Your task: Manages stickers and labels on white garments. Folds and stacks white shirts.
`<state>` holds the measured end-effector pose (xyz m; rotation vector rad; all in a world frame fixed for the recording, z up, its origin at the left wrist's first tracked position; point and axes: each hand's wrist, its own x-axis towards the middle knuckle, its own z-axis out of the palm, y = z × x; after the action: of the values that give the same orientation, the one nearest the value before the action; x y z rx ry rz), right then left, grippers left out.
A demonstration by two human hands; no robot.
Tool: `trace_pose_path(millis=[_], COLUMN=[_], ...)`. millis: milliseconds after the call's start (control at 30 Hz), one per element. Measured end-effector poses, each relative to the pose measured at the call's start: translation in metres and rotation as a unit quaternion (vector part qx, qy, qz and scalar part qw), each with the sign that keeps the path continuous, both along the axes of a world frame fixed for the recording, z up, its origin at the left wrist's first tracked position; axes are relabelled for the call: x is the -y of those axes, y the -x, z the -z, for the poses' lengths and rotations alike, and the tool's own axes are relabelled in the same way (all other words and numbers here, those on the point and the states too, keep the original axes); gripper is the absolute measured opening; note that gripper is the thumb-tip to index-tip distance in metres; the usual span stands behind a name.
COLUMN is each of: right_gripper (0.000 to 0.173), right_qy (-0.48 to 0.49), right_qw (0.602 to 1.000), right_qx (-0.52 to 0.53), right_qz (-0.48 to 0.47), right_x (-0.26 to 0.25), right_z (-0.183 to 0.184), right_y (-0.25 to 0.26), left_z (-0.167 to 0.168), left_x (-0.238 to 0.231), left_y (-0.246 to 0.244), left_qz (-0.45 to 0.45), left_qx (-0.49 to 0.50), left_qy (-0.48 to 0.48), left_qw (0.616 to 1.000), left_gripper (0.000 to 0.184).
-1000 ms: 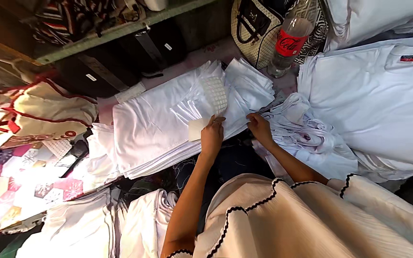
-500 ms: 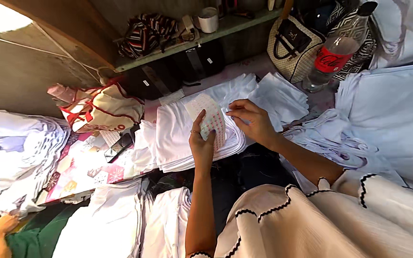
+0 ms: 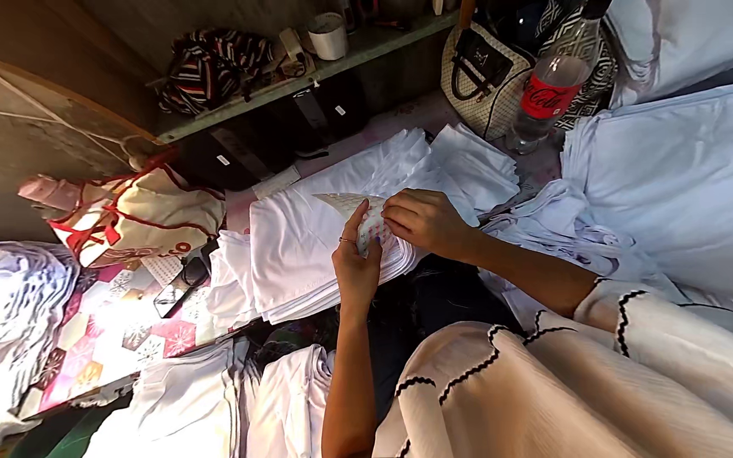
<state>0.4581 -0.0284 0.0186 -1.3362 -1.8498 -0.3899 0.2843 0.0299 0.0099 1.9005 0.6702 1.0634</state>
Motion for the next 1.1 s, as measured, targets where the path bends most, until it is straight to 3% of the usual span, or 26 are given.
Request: trace_pose_path(millis=[100, 400, 500, 600, 733, 800, 867, 967, 1100], right_gripper=[0.013, 0.007, 0.009, 0.013, 0.013, 0.014, 0.013, 0.014, 0.014], right_qy=[0.004, 0.078, 0.102, 0.111, 0.111, 0.114, 0.114, 0.139, 0.153], right_qw=[1.0, 0.982, 0.932, 0.85, 0.776, 0.76, 0.754, 0.766, 0.777], right_qx=[0.019, -0.159, -0.339, -0.509, -0.62, -0.64, -0.646, -0.623, -0.604], right_qz=[0.001, -0.058, -0.079, -0.076, -0.007, 0.025, 0.047, 0.074, 0.092], right_x=[0.007, 0.024, 0.032, 0.047, 0.078, 0.093, 0.107, 0.131, 0.144], right_z=[0.004, 0.013, 0.017, 0.022, 0.042, 0.058, 0.07, 0.086, 0.106], right_y=[-0.007, -0.036, -0.05, -0.069, -0.095, -0.104, -0.107, -0.103, -0.095], left_z=[0.001, -0.003, -0.003, -0.001, 0.01, 0.02, 0.039, 0.091, 0.134], left_x=[0.002, 0.01, 0.012, 0.017, 0.022, 0.02, 0.021, 0.029, 0.033], left_y=[-0.007, -0.023, -0.03, -0.038, -0.057, -0.067, -0.081, -0.109, -0.119], left_qz=[0.011, 0.054, 0.059, 0.004, -0.14, -0.102, -0.009, 0.081, 0.11], left_qx=[-0.019, -0.089, -0.111, -0.173, -0.238, -0.271, -0.306, -0.326, -0.41], left_qy=[0.003, 0.023, 0.004, -0.132, -0.352, -0.363, -0.333, -0.365, -0.381], left_qw=[1.0, 0.994, 0.992, 0.976, 0.894, 0.886, 0.892, 0.868, 0.821], left_gripper=[0.059, 0.053, 0.052, 0.048, 0.044, 0.042, 0.035, 0.015, 0.019])
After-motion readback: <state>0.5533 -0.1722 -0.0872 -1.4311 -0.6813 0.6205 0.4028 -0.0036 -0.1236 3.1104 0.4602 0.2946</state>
